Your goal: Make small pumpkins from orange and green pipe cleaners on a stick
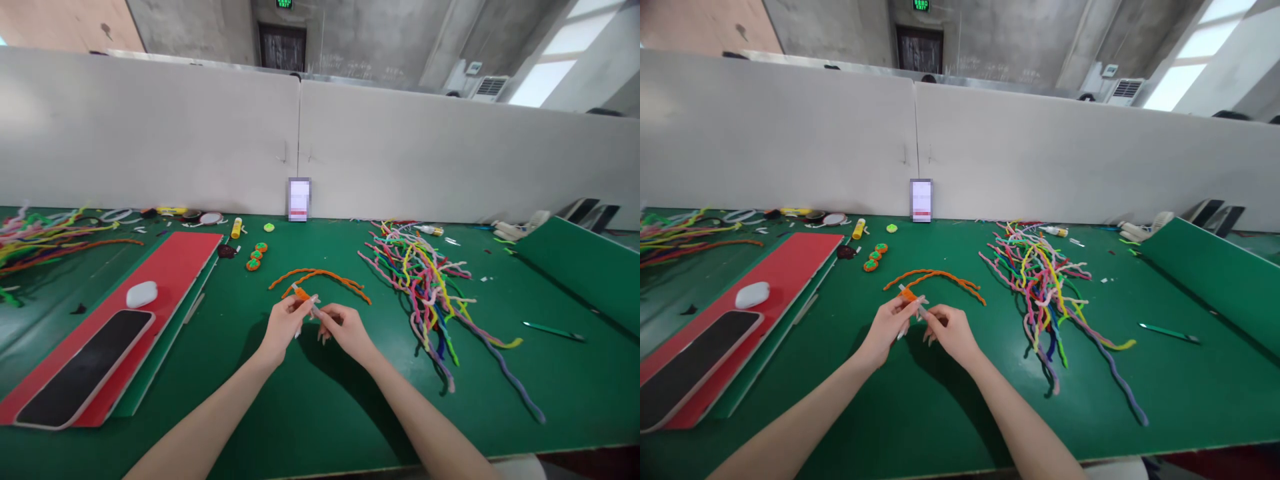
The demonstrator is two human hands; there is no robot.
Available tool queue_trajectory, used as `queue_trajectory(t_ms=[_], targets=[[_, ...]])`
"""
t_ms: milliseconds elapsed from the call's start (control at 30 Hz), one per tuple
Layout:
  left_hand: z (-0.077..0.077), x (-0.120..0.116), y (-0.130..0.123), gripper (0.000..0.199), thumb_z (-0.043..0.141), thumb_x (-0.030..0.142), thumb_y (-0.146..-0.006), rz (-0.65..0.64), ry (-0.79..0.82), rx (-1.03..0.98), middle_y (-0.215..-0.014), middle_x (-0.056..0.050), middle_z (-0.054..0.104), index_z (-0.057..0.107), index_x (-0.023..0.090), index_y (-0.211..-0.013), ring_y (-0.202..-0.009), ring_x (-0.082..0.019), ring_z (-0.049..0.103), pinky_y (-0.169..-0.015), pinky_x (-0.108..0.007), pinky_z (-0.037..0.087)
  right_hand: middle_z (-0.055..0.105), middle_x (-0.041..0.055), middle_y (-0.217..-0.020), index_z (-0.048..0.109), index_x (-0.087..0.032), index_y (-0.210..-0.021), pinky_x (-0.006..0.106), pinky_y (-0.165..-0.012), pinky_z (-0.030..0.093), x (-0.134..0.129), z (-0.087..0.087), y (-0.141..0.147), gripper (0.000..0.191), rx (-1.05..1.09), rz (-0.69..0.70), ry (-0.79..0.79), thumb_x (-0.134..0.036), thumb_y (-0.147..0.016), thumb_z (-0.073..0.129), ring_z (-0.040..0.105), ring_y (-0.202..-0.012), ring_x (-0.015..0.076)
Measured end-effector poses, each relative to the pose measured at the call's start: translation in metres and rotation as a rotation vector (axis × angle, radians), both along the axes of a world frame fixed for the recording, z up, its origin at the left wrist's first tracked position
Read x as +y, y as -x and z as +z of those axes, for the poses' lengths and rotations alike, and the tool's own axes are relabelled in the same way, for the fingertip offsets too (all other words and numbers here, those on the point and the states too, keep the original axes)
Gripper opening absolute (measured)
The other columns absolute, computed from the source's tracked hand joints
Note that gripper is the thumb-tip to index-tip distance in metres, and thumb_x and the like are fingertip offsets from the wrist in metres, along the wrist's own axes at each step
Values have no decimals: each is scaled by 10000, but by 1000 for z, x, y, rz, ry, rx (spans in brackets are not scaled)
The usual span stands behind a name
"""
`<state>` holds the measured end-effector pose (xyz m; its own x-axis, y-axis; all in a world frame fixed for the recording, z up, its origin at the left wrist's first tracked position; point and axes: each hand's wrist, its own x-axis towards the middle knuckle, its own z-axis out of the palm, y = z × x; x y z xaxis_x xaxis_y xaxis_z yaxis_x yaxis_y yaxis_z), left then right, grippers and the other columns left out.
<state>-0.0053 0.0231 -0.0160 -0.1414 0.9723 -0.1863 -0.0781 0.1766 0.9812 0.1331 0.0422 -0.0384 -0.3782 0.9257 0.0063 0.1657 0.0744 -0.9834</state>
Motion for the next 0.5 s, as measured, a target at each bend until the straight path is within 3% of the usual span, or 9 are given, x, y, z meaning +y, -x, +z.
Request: queue_trajectory(t_ms=[200,500], targets=[[-4,0,-3,316,620,446,-662,31,-64,60,-534,29,531,566,136,-641,-346,-23,342,-346,-173,241,593,14,-542,613,-152,-740,236,-470,446,0,2,0,265,-40,-40,-60,-405,-760,535,554,-453,126],[-10,3,-5,303,633,439,-645,70,-57,50,-552,10,565,585,140,-641,-351,-35,360,-334,-176,233,630,20,-585,628,-177,-733,239,-513,437,-1,-3,-1,240,-187,-121,-232,-380,-786,511,574,-499,139]])
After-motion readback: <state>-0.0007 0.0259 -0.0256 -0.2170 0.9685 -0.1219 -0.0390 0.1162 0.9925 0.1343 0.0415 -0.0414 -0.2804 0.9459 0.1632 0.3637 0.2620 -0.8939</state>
